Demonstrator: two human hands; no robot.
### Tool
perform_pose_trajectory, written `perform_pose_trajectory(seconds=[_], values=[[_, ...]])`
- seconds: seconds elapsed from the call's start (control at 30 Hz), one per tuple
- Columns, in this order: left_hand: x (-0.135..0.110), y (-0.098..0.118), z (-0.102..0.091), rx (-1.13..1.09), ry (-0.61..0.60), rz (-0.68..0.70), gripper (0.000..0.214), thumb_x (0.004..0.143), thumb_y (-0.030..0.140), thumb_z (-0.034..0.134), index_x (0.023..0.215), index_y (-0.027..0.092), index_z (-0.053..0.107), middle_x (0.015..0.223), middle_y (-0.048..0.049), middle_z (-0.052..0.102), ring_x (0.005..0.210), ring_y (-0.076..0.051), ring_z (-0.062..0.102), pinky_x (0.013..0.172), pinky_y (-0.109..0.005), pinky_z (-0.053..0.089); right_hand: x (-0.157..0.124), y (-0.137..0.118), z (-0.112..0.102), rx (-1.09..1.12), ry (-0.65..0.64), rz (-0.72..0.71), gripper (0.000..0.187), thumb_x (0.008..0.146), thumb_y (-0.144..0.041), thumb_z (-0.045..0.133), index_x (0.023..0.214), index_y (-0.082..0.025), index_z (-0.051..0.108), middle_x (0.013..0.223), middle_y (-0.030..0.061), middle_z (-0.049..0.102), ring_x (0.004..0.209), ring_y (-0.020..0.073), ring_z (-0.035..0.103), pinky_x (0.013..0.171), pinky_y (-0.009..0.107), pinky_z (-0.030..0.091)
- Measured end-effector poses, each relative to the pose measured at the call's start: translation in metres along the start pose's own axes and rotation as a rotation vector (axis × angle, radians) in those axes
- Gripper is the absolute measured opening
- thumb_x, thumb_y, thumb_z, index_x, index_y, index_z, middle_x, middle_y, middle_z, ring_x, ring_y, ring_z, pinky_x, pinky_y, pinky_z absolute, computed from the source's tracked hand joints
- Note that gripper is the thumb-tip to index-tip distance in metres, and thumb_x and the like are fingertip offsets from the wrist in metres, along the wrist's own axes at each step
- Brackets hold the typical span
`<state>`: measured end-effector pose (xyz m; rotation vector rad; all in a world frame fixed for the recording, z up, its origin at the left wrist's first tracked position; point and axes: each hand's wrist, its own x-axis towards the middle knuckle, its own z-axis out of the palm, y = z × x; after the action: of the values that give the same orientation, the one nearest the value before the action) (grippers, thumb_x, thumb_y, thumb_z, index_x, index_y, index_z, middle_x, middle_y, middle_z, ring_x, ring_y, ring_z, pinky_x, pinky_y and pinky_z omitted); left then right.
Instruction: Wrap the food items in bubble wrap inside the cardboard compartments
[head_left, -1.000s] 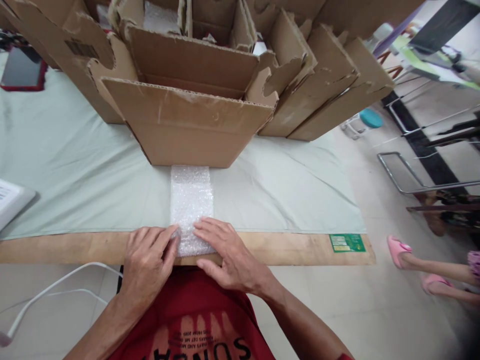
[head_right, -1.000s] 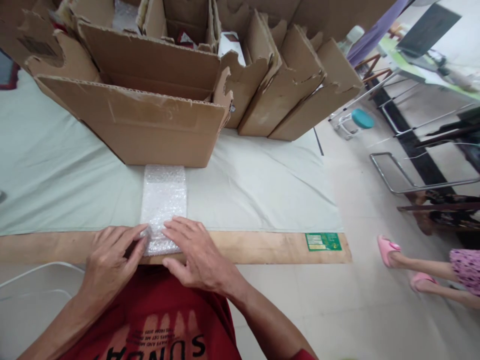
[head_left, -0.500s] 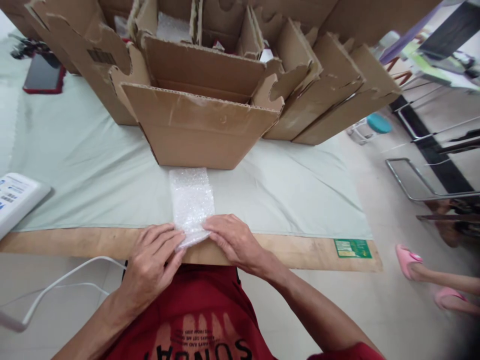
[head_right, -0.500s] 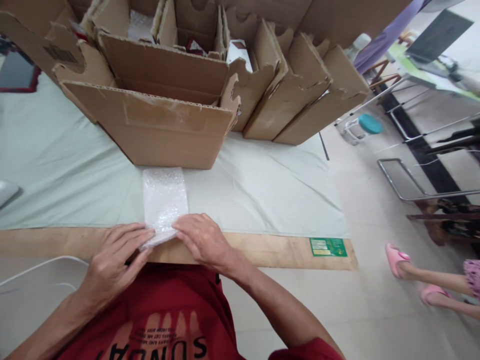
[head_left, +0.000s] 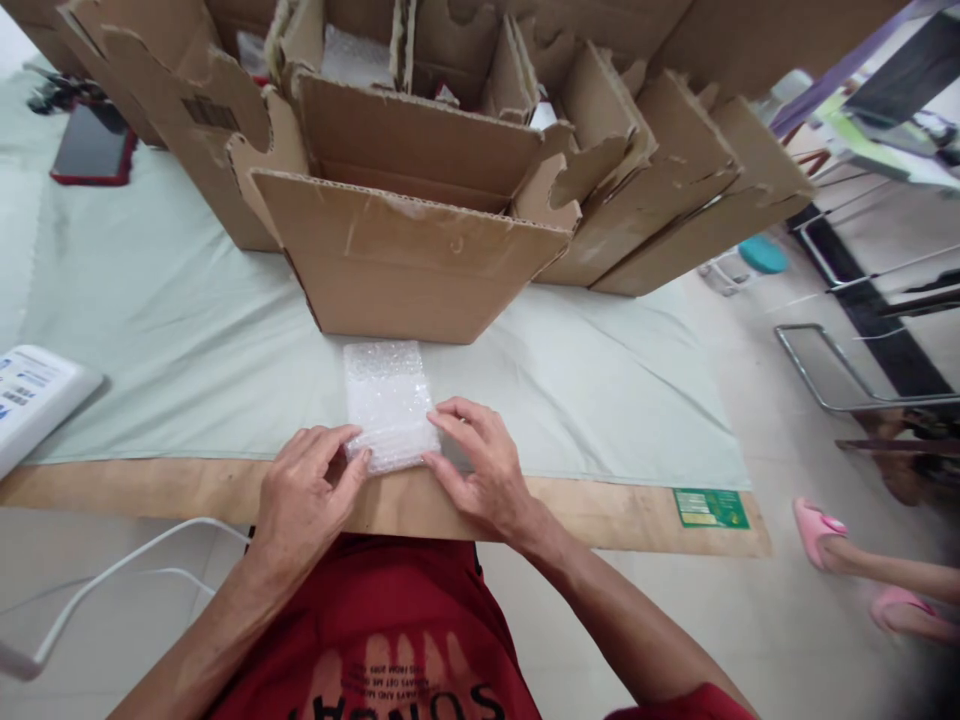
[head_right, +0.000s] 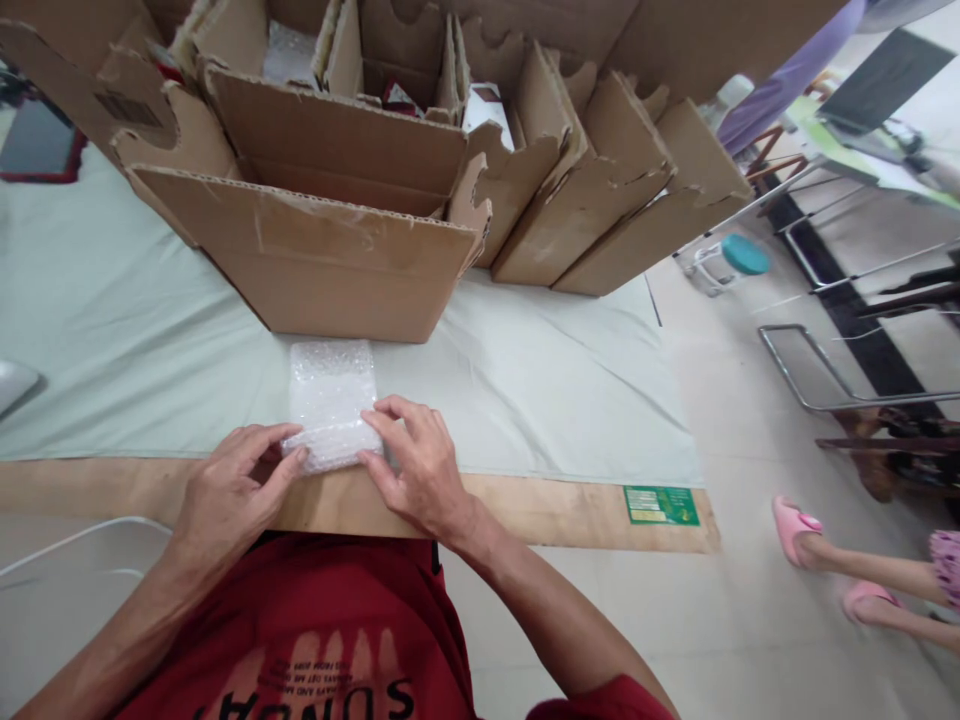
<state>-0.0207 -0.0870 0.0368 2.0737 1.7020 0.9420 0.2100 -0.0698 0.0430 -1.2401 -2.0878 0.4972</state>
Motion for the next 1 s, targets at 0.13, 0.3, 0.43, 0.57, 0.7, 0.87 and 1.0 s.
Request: perform_pose_trajectory(seconds=[0.13,0.3,0.43,0.57,0.7,0.87,1.0], values=[[0.004,0.000,0.003,0.097,0.007,0.042,0.020,0.098,0.027,0.060,0.111,0.015,0.069,0.083,-0.0031,0.066,0.071,-0.018,0.063,0.070,-0.032,0.053,-0.002,0.002,-0.004,-0.181,-0.180,-0.299,0.030,0.098,-0.026,0.060,0.127,-0.024,0.066,0.138,0.0108,0.068,0.131,0.0303,0.059,0.104,0.049,0.047],[-0.003,0.003,-0.006,0.097,0.031,0.177,0.028,0.094,0.026,0.066,0.120,0.014,0.065,0.121,-0.0172,0.064,0.103,-0.026,0.065,0.089,-0.041,0.055,0.013,0.007,-0.005,-0.105,-0.281,-0.316,0.028,0.104,-0.017,0.048,0.122,-0.021,0.068,0.124,0.0091,0.076,0.120,0.0246,0.066,0.097,0.043,0.050],[-0.010,0.004,-0.017,0.007,-0.068,0.276,0.027,0.093,0.018,0.066,0.120,0.019,0.063,0.119,-0.0128,0.069,0.112,-0.028,0.062,0.097,-0.046,0.051,0.022,0.004,-0.012,0.135,-0.338,-0.112,0.026,0.106,-0.025,0.050,0.123,-0.023,0.070,0.114,0.0066,0.079,0.105,0.0216,0.072,0.093,0.041,0.054],[-0.001,0.001,-0.014,-0.102,-0.063,0.127,0.018,0.098,0.021,0.060,0.114,0.019,0.067,0.099,-0.0062,0.074,0.095,-0.020,0.066,0.085,-0.035,0.054,0.023,0.000,-0.014,0.289,-0.319,0.103,0.028,0.105,-0.028,0.051,0.126,-0.023,0.069,0.122,0.0065,0.076,0.111,0.0204,0.071,0.096,0.038,0.056],[0.016,-0.004,-0.004,-0.105,-0.033,-0.056,0.026,0.096,0.036,0.059,0.110,0.019,0.073,0.087,-0.0042,0.073,0.077,-0.017,0.067,0.060,-0.027,0.051,0.018,0.002,-0.010,0.064,-0.072,-0.006,0.028,0.102,-0.033,0.055,0.125,-0.022,0.068,0.129,0.0123,0.070,0.119,0.0267,0.065,0.099,0.046,0.052],[0.036,-0.007,0.007,-0.005,-0.026,-0.101,0.030,0.093,0.041,0.060,0.106,0.018,0.074,0.079,-0.0030,0.071,0.068,-0.017,0.062,0.065,-0.031,0.050,0.014,0.004,-0.006,-0.181,-0.184,-0.239,0.031,0.096,-0.027,0.063,0.127,-0.019,0.065,0.138,0.0173,0.064,0.121,0.0333,0.059,0.098,0.051,0.046],[0.039,-0.002,0.008,-0.087,0.015,-0.205,0.039,0.091,0.046,0.063,0.117,0.016,0.070,0.093,-0.0056,0.072,0.073,-0.017,0.064,0.067,-0.032,0.053,0.023,0.010,0.002,-0.187,-0.267,-0.180,0.034,0.100,-0.023,0.055,0.134,-0.020,0.062,0.141,0.0178,0.064,0.124,0.0339,0.058,0.100,0.053,0.043]])
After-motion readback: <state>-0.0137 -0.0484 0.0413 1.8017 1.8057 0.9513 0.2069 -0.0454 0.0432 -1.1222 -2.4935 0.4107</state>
